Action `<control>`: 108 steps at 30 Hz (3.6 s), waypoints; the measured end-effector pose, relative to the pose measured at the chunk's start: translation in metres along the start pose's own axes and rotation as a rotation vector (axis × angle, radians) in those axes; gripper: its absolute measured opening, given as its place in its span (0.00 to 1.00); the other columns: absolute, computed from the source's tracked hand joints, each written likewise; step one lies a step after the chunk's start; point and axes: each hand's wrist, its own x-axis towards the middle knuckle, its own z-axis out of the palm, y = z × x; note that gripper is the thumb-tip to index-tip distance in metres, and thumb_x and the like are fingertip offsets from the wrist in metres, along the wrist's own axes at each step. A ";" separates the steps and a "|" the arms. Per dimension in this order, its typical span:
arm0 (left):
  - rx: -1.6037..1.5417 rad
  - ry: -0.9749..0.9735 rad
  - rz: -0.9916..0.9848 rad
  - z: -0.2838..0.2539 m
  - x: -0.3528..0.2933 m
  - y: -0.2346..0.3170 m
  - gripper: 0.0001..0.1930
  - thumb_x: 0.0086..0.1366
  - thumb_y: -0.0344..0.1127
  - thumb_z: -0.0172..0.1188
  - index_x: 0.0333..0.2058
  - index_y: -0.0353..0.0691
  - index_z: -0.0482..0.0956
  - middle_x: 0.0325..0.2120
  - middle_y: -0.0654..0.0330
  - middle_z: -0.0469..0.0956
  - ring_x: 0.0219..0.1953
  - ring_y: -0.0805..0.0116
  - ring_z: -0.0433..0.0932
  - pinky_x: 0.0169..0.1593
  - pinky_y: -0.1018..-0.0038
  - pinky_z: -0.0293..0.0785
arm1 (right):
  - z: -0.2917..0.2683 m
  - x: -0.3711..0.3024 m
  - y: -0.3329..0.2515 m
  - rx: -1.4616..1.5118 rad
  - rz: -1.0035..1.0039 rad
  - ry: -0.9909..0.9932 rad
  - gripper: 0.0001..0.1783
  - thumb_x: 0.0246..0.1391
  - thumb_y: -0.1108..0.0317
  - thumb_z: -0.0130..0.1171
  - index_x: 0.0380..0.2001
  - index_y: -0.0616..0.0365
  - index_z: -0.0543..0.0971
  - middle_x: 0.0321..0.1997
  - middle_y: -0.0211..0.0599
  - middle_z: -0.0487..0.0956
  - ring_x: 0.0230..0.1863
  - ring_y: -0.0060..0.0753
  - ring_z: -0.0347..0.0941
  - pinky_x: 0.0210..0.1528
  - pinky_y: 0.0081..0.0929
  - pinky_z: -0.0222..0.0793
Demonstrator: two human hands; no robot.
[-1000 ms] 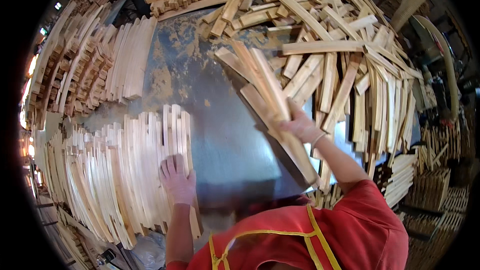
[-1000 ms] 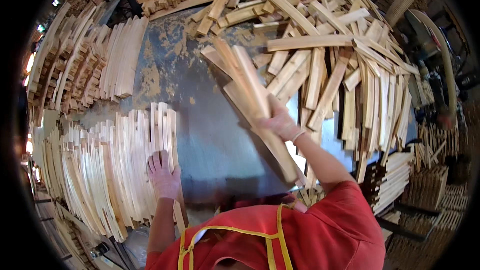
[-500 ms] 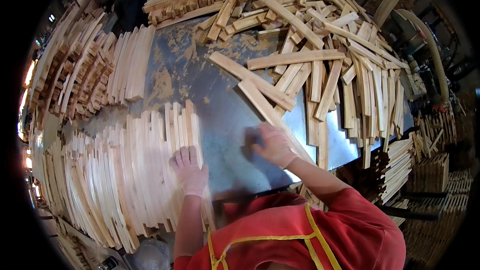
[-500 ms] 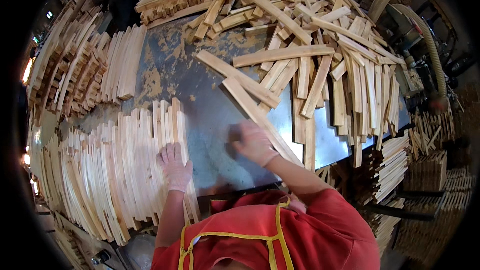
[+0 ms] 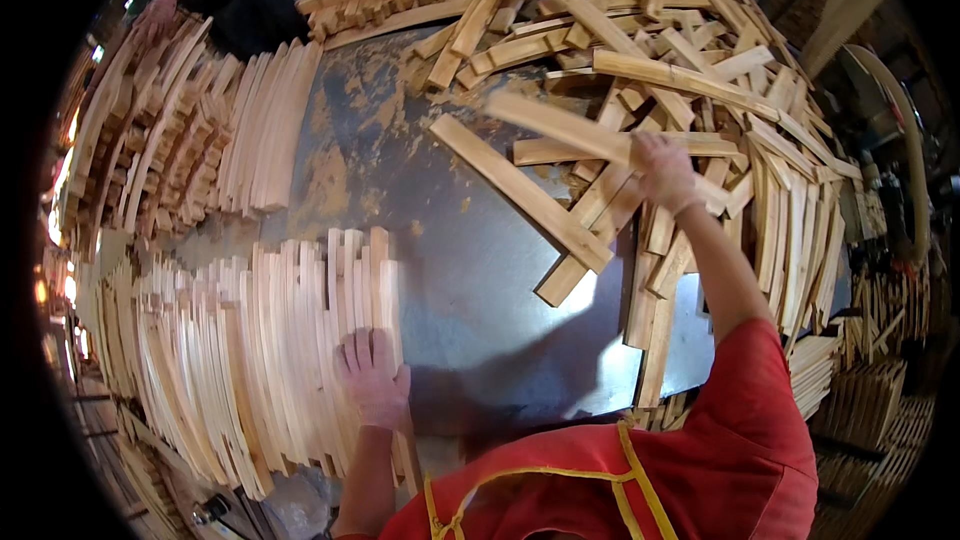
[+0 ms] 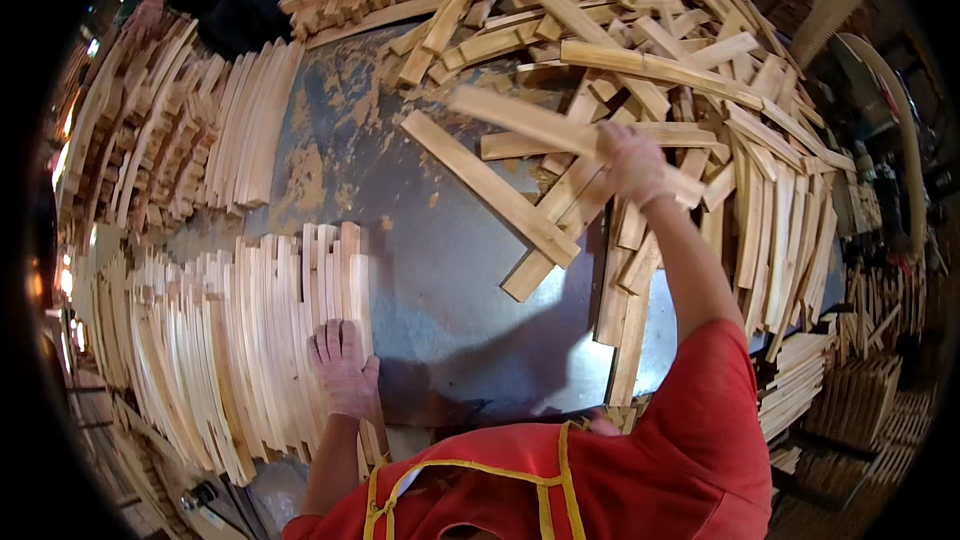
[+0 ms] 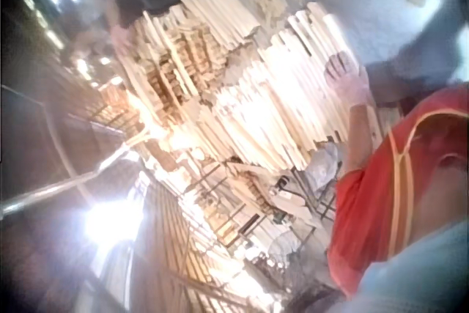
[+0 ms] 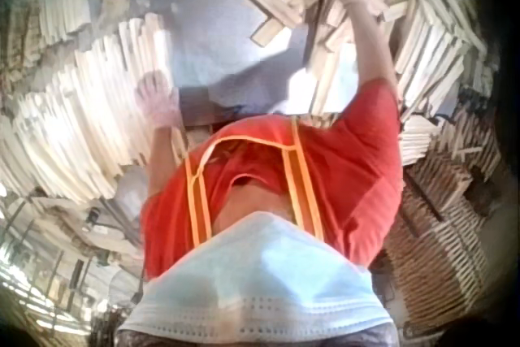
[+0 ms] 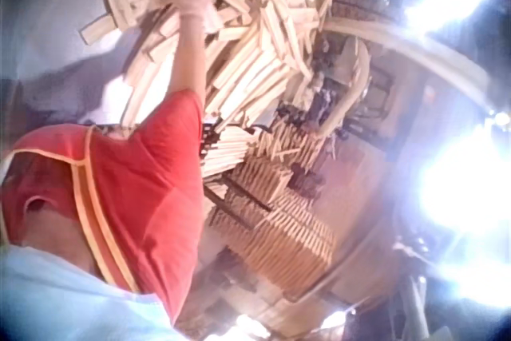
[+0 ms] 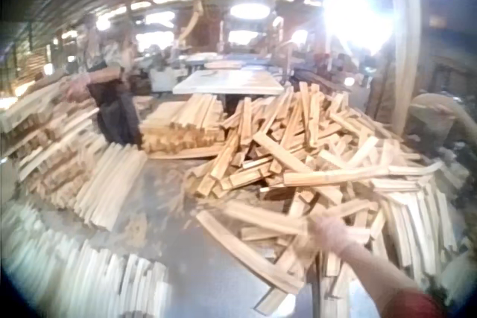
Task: The person sorts and stacks thin wooden slats on a metal table. They pick up individual pieces from a disorganized pile and arrange them into neat, parallel stacks.
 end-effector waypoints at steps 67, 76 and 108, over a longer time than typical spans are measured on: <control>-0.005 0.041 -0.024 0.014 0.017 0.044 0.40 0.49 0.48 0.71 0.62 0.40 0.73 0.64 0.47 0.66 0.72 0.38 0.58 0.76 0.39 0.49 | 0.005 0.079 0.008 0.308 0.091 -0.119 0.49 0.48 0.59 0.74 0.72 0.53 0.64 0.50 0.56 0.84 0.52 0.61 0.82 0.54 0.51 0.78; 0.059 0.002 -0.026 0.008 0.008 0.042 0.43 0.56 0.52 0.68 0.69 0.40 0.68 0.68 0.46 0.65 0.71 0.41 0.60 0.76 0.43 0.50 | -0.048 -0.022 -0.069 0.460 0.116 -0.563 0.60 0.40 0.49 0.77 0.76 0.50 0.61 0.54 0.57 0.84 0.54 0.60 0.83 0.57 0.47 0.77; 0.052 -0.063 -0.002 0.019 0.010 0.095 0.49 0.56 0.51 0.70 0.73 0.39 0.62 0.73 0.49 0.61 0.77 0.48 0.55 0.80 0.49 0.43 | 0.054 -0.036 0.055 0.324 0.621 0.269 0.50 0.47 0.54 0.74 0.71 0.53 0.63 0.57 0.55 0.80 0.57 0.59 0.79 0.60 0.47 0.77</control>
